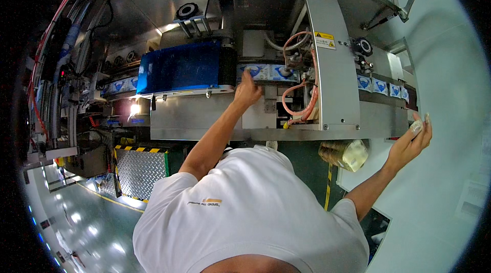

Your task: The person interacts with a packaging machine, removes a product package from the conveyor, weighs a stack of items on a digital scale, and monitors the machine's operation via touchscreens and visual checks.

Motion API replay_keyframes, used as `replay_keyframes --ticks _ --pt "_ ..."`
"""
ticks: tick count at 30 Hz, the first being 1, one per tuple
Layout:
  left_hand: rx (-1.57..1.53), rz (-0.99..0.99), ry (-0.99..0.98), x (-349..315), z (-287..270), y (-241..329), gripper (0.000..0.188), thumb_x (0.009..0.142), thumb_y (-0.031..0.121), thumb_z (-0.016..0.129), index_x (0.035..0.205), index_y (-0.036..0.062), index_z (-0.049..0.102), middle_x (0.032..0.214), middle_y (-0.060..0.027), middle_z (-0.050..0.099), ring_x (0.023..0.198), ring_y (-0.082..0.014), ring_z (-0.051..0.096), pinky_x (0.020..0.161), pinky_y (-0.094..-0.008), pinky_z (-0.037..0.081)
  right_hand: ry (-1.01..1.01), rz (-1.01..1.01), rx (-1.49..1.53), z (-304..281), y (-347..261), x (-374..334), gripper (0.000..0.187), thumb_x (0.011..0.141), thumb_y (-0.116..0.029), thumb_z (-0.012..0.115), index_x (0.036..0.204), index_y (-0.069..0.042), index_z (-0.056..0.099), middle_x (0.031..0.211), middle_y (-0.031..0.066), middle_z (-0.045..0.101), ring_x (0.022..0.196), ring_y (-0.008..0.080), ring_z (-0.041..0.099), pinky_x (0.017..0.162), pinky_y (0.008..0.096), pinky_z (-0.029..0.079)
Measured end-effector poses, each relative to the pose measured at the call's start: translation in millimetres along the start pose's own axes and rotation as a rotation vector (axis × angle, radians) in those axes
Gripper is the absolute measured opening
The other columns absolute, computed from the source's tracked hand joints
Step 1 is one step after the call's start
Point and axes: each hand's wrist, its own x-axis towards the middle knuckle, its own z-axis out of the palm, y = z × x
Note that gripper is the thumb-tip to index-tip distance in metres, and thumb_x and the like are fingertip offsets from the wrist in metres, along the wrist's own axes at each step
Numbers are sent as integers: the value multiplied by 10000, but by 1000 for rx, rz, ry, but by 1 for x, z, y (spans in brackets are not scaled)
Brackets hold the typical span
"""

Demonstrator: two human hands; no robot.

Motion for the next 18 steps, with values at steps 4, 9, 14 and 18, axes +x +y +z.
replay_keyframes --ticks 4,9,14,18 --pt "76 8 56 0 -13 -18 720 812 167 694 1346 -76 276 1214 -337 503 875 -492 646 705 -544 542 3 15 10 10 -3 -11 407 1062 -315 411 1208 -65 698 1396 155 526 1325 315 438 1077 440 371" --pt "70 -36 40 -8 -7 3 620 781 148 716 1233 -52 341 1053 -305 587 831 -481 653 687 -534 545 -11 -31 -31 -4 -1 -3 402 1061 -297 409 1213 -58 694 1388 163 526 1328 317 432 1082 447 369" --pt "-25 -7 -79 -1 12 7 551 786 148 711 1172 -34 362 910 -272 638 818 -487 657 693 -534 545 -16 -58 -77 -13 10 2 394 1058 -283 408 1211 -64 698 1391 160 524 1337 316 425 1091 452 364" --pt "-29 -13 -65 6 11 14 582 795 145 695 1222 -46 349 1024 -307 608 861 -489 653 724 -534 541 -4 -38 -75 -12 5 -1 389 1059 -272 403 1205 -68 701 1384 161 532 1335 313 428 1093 453 358"
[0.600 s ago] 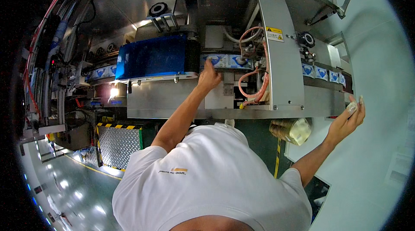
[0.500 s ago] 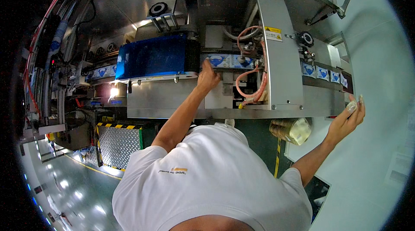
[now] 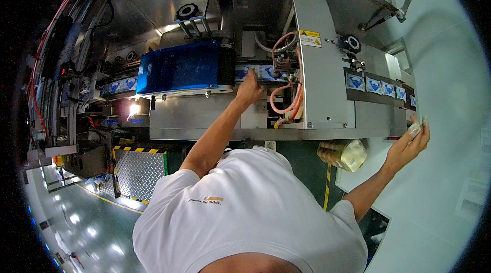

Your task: The person interacts with a packaging machine, removes a product package from the conveyor, weighs a stack of items on a digital scale, and monitors the machine's operation via touchscreens and visual checks.

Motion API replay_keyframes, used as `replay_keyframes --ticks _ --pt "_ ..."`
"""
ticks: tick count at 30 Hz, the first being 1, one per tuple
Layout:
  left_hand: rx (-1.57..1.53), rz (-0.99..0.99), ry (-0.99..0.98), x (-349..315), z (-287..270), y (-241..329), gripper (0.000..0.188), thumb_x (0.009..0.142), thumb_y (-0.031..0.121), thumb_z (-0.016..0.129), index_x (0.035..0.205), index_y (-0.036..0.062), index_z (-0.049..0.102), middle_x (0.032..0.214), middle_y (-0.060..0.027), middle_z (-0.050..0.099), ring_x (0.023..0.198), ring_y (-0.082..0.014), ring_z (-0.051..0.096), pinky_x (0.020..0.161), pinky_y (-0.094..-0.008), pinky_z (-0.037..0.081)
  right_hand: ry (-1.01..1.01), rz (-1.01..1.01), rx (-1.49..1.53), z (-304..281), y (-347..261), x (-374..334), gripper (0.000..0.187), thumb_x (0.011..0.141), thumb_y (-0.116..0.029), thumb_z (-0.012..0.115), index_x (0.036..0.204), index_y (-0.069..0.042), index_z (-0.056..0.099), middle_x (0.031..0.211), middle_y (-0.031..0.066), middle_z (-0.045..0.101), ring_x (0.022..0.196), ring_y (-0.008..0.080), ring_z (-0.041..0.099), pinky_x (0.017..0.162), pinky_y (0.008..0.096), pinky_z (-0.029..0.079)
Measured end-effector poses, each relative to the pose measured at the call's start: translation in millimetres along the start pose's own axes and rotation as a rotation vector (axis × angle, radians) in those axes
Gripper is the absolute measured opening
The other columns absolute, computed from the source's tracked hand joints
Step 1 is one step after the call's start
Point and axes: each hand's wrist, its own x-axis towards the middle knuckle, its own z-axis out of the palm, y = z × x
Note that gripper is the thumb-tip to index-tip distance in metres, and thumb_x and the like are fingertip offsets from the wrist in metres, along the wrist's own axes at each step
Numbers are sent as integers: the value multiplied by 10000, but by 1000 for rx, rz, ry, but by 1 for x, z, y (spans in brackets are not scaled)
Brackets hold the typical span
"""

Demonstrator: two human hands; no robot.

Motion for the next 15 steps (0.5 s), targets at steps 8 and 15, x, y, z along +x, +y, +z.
replay_keyframes --ticks 8,15 --pt "79 -9 210 -11 -2 -20 678 803 152 695 1328 -38 309 1199 -323 529 913 -490 646 755 -534 537 12 -13 -6 -3 -10 0 401 1068 -300 404 1206 -69 700 1378 165 537 1333 312 427 1089 455 354" --pt "14 26 76 -7 3 -25 681 790 166 712 1301 -51 319 1091 -320 560 871 -495 646 714 -545 537 3 14 17 -2 -15 2 410 1068 -302 394 1213 -67 697 1388 156 529 1343 309 413 1088 454 358"
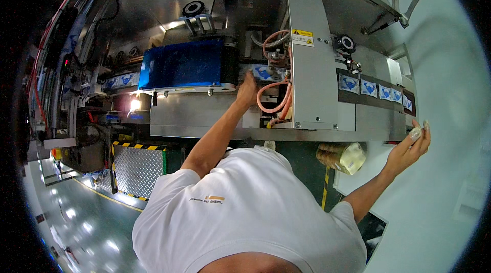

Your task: The person interacts with a packaging machine, removes a product package from the conveyor, weighs a stack of items on a digital scale, and monitors the machine's operation via touchscreens and visual checks.

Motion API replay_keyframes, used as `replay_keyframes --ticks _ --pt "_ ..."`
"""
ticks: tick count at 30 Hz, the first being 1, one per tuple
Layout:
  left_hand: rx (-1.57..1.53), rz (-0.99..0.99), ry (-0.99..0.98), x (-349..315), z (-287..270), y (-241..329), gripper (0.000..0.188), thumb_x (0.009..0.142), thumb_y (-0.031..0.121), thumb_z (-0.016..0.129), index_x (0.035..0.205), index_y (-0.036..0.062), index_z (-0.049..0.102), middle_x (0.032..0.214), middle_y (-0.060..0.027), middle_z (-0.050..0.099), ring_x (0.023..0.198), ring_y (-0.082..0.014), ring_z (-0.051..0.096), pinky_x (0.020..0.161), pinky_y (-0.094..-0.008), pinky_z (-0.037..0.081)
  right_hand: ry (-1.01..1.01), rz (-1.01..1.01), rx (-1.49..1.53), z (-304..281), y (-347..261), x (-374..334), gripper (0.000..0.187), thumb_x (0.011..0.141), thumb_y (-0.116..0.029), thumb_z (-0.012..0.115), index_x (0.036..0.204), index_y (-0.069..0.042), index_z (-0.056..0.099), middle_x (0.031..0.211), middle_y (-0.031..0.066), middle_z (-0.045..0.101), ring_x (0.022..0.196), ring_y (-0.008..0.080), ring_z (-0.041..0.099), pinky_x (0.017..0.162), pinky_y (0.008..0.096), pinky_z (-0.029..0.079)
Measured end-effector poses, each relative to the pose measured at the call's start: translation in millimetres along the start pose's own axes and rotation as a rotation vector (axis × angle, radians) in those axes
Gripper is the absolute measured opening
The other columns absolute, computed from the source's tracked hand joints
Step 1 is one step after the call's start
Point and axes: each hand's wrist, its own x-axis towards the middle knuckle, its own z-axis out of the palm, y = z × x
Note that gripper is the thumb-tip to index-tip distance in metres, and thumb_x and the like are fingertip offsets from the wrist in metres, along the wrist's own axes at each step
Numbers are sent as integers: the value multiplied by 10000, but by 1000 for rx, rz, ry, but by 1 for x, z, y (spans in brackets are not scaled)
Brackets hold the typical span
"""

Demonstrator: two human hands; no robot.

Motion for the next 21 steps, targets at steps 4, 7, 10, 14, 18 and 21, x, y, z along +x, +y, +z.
replay_keyframes --ticks 4,7,10,14,18,21 --pt "-76 74 6 4 2 6 591 793 181 709 1193 -60 347 1064 -354 555 862 -513 633 731 -554 528 -11 5 -13 0 3 -1 417 1068 -309 389 1222 -70 694 1397 153 522 1346 308 409 1093 457 354" --pt "-104 54 48 -2 2 13 592 805 161 682 1228 -67 336 1080 -358 560 890 -515 636 764 -544 529 -12 10 -24 -1 4 -1 420 1069 -313 386 1218 -72 695 1391 156 525 1348 309 408 1098 459 349" --pt "-16 -18 96 -7 0 15 669 806 152 674 1310 -75 297 1135 -359 546 899 -505 644 764 -544 533 -8 9 -40 -1 5 -3 421 1071 -317 385 1209 -71 699 1378 162 533 1348 313 410 1097 461 349" --pt "-20 -112 53 -6 -6 10 738 806 160 679 1369 -68 261 1226 -354 511 887 -497 649 745 -543 540 -10 11 -50 -2 5 -3 426 1074 -323 387 1201 -64 701 1373 171 534 1342 318 417 1089 465 356" --pt "52 -59 105 -7 -4 4 743 807 152 686 1372 -73 258 1203 -355 521 913 -502 646 747 -534 549 -3 -10 -16 0 4 -3 419 1074 -314 398 1198 -51 700 1375 172 530 1334 317 423 1085 459 360" --pt "12 -12 56 -6 -4 4 704 801 166 685 1337 -63 289 1107 -345 558 898 -513 632 744 -545 535 -6 -13 -15 0 5 -3 412 1074 -305 405 1197 -44 700 1378 172 529 1327 317 429 1082 454 363"
